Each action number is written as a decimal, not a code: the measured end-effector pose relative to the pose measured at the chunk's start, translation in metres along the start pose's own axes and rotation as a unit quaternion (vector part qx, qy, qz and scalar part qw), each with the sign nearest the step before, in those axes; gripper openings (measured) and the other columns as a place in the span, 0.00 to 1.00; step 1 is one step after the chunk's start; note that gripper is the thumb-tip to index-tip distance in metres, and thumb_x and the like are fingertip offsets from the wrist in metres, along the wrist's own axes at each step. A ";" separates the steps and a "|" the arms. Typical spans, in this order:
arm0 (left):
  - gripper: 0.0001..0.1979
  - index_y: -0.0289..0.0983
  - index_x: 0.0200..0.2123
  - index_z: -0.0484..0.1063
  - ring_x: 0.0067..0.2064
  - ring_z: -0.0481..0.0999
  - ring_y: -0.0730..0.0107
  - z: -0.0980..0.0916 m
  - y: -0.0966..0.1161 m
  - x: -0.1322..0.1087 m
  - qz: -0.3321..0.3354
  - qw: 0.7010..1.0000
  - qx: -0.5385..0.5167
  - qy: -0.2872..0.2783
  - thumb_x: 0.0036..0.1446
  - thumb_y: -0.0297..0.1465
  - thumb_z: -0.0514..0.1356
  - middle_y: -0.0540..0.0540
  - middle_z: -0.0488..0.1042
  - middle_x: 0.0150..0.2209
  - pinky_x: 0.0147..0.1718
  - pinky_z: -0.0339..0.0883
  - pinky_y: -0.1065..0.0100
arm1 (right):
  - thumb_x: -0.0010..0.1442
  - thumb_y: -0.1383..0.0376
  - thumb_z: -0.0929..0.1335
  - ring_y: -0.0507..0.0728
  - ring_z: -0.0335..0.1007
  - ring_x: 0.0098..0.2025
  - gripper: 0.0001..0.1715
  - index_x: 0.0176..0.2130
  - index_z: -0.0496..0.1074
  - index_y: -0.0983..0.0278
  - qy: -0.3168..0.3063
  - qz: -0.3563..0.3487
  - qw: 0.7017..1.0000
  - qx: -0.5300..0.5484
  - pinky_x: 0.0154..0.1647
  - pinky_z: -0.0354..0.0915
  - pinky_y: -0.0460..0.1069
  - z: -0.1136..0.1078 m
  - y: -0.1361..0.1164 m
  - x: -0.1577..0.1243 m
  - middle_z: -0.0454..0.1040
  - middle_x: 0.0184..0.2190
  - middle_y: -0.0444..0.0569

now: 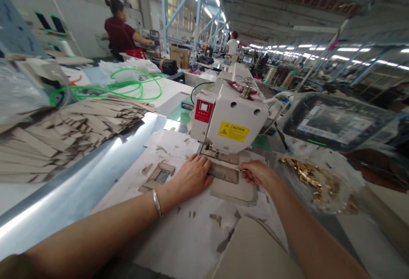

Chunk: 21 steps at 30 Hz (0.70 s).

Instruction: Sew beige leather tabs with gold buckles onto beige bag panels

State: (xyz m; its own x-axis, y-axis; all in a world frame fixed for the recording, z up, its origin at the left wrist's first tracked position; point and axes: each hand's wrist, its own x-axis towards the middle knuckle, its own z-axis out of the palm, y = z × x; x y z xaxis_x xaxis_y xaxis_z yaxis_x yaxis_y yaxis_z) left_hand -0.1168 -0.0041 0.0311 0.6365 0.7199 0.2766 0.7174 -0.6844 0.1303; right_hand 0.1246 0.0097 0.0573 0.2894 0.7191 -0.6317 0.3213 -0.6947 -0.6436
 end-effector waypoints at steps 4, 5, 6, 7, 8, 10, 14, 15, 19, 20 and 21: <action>0.11 0.35 0.42 0.68 0.48 0.72 0.57 -0.006 -0.013 -0.007 -0.011 1.000 -0.001 0.003 0.60 0.37 0.57 0.41 0.72 0.42 0.60 0.54 0.54 | 0.58 0.70 0.67 0.47 0.62 0.12 0.10 0.25 0.69 0.68 -0.014 -0.003 1.000 -0.008 0.13 0.56 0.41 0.014 -0.011 0.000 0.70 0.15 0.44; 0.12 0.35 0.42 0.68 0.48 0.72 0.56 -0.007 -0.017 -0.009 -0.014 1.000 0.000 0.004 0.61 0.37 0.57 0.41 0.72 0.42 0.60 0.54 0.53 | 0.58 0.70 0.67 0.47 0.61 0.12 0.11 0.25 0.69 0.68 -0.017 -0.004 1.000 -0.009 0.13 0.56 0.41 0.017 -0.013 0.000 0.70 0.15 0.44; 0.12 0.35 0.42 0.68 0.48 0.73 0.56 -0.008 -0.020 -0.011 -0.015 1.000 0.001 0.004 0.61 0.38 0.57 0.41 0.72 0.42 0.61 0.53 0.53 | 0.59 0.70 0.66 0.47 0.61 0.12 0.11 0.25 0.69 0.68 -0.021 -0.005 1.000 -0.010 0.13 0.56 0.41 0.021 -0.016 -0.001 0.70 0.15 0.44; 0.12 0.35 0.42 0.68 0.48 0.73 0.56 -0.009 -0.024 -0.013 -0.016 1.000 0.003 0.003 0.61 0.38 0.57 0.42 0.72 0.41 0.61 0.52 0.53 | 0.59 0.70 0.66 0.47 0.61 0.12 0.11 0.25 0.69 0.68 -0.024 -0.006 1.000 -0.010 0.13 0.56 0.41 0.024 -0.019 -0.001 0.70 0.15 0.44; 0.13 0.35 0.42 0.67 0.48 0.73 0.57 -0.010 -0.028 -0.015 -0.017 1.000 0.006 0.002 0.61 0.39 0.57 0.42 0.72 0.41 0.61 0.52 0.52 | 0.59 0.70 0.66 0.47 0.61 0.12 0.11 0.25 0.69 0.68 -0.027 -0.007 1.000 -0.010 0.13 0.56 0.41 0.028 -0.021 -0.002 0.70 0.15 0.44; 0.13 0.35 0.42 0.67 0.47 0.73 0.57 -0.012 -0.035 -0.019 -0.022 1.000 0.011 0.000 0.61 0.40 0.57 0.42 0.72 0.40 0.62 0.51 0.51 | 0.59 0.70 0.66 0.47 0.62 0.12 0.11 0.25 0.69 0.69 -0.033 -0.008 0.999 -0.009 0.13 0.56 0.41 0.035 -0.026 -0.003 0.70 0.15 0.45; 0.15 0.35 0.43 0.67 0.49 0.73 0.56 -0.014 -0.047 -0.021 -0.032 0.999 0.009 0.003 0.62 0.41 0.55 0.42 0.73 0.42 0.62 0.49 0.49 | 0.61 0.69 0.66 0.47 0.63 0.13 0.10 0.27 0.69 0.68 -0.038 -0.015 0.999 -0.005 0.14 0.58 0.41 0.046 -0.034 -0.001 0.71 0.16 0.44; 0.15 0.35 0.43 0.67 0.49 0.73 0.56 -0.014 -0.048 -0.020 -0.033 0.999 0.005 0.005 0.63 0.41 0.55 0.41 0.73 0.43 0.62 0.48 0.48 | 0.61 0.69 0.66 0.47 0.63 0.13 0.10 0.28 0.69 0.68 -0.036 -0.015 0.999 -0.005 0.14 0.58 0.41 0.047 -0.036 0.000 0.71 0.15 0.44; 0.15 0.35 0.44 0.67 0.50 0.73 0.56 -0.012 -0.044 -0.014 -0.030 1.000 -0.007 0.004 0.62 0.40 0.55 0.41 0.73 0.44 0.63 0.48 0.47 | 0.62 0.70 0.65 0.47 0.63 0.13 0.11 0.27 0.68 0.68 -0.028 -0.002 0.999 -0.016 0.14 0.58 0.41 0.040 -0.037 0.006 0.70 0.15 0.44; 0.15 0.35 0.44 0.67 0.50 0.73 0.56 -0.011 -0.041 -0.012 -0.027 1.000 -0.009 0.004 0.62 0.41 0.56 0.42 0.73 0.44 0.63 0.47 0.48 | 0.62 0.70 0.66 0.47 0.63 0.13 0.10 0.27 0.68 0.68 -0.028 0.000 0.999 -0.019 0.14 0.58 0.41 0.036 -0.035 0.008 0.71 0.15 0.44; 0.15 0.35 0.44 0.67 0.50 0.73 0.56 -0.010 -0.037 -0.010 -0.024 1.000 -0.011 0.005 0.62 0.41 0.56 0.42 0.73 0.43 0.63 0.47 0.48 | 0.61 0.69 0.66 0.47 0.64 0.13 0.10 0.27 0.68 0.67 -0.029 0.000 0.999 -0.019 0.15 0.58 0.41 0.032 -0.033 0.009 0.71 0.16 0.44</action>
State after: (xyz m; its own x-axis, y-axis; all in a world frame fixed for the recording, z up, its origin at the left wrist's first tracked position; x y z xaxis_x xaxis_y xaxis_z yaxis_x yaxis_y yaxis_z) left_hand -0.1525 0.0133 0.0326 0.5991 0.7507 0.2784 0.7404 -0.6518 0.1643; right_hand 0.0875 0.0387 0.0588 0.2379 0.7159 -0.6564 0.3560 -0.6931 -0.6269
